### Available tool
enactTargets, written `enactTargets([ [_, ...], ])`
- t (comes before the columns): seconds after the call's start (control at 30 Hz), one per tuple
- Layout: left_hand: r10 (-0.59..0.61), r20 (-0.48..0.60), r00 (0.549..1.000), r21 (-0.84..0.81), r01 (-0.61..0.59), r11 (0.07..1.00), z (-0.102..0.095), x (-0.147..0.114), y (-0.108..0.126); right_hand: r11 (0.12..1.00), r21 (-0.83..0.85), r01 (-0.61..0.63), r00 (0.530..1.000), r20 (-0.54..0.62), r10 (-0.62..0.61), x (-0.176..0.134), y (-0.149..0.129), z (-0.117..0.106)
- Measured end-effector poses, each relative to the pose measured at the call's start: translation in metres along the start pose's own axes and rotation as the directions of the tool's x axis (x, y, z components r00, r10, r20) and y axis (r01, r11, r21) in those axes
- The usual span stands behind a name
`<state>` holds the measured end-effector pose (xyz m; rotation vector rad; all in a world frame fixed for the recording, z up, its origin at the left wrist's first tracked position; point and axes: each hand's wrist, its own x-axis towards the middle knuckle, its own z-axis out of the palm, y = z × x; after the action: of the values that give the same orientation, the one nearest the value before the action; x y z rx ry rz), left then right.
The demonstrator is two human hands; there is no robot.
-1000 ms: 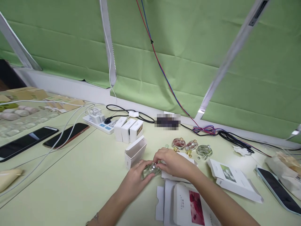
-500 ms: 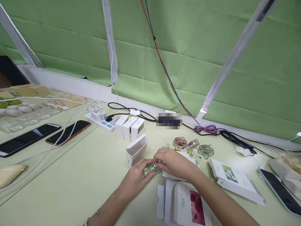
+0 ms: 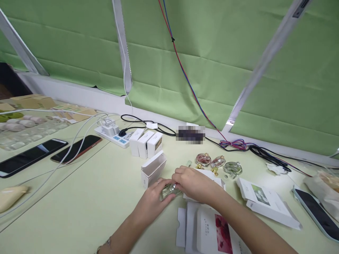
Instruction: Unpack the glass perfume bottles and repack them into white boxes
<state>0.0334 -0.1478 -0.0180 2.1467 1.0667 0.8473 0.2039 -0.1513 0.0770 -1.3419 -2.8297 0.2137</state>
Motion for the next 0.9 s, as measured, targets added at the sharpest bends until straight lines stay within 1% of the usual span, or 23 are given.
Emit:
enactTargets([
  [0.1,0.001,-0.008,1.0,0.004,-0.001,1.0,-0.001,0.0,0.001,0.998,0.067,-0.006,1.0,0.0,0.006,-0.002,0.002,0.0],
  [0.3,-0.008,0.015,1.0,0.001,0.008,1.0,-0.001,-0.001,0.0,0.979,0.199,0.031,0.999,-0.032,-0.025,-0.005,0.008,0.0],
  [0.4,-0.005,0.018,1.0,0.005,0.005,1.0,-0.001,0.0,-0.001,0.977,0.21,0.039,0.999,-0.027,-0.034,-0.004,0.009,0.001],
  [0.5,0.005,0.013,1.0,0.009,-0.005,1.0,-0.002,0.001,0.0,0.98,0.199,0.026,0.999,-0.041,-0.018,-0.003,0.008,0.001],
  [0.63,0.002,0.008,1.0,0.027,-0.002,1.0,-0.002,0.002,0.003,0.984,0.179,-0.01,0.999,-0.037,0.017,-0.001,0.005,0.002],
  [0.73,0.012,0.004,1.0,0.044,-0.012,0.999,-0.001,0.001,0.003,0.975,0.215,-0.058,0.998,-0.026,0.065,-0.003,0.004,0.002],
  [0.83,0.076,-0.048,0.996,0.075,-0.072,0.995,-0.003,-0.003,0.004,0.937,0.341,-0.076,0.993,-0.055,0.101,-0.011,0.007,0.006],
  [0.87,0.13,-0.083,0.988,0.092,-0.122,0.988,-0.005,-0.005,0.005,0.921,0.382,-0.077,0.991,-0.073,0.113,-0.014,0.008,0.008],
  [0.9,0.214,-0.124,0.969,0.111,-0.201,0.973,-0.007,-0.007,0.005,0.908,0.412,-0.081,0.988,-0.09,0.129,-0.016,0.009,0.01],
])
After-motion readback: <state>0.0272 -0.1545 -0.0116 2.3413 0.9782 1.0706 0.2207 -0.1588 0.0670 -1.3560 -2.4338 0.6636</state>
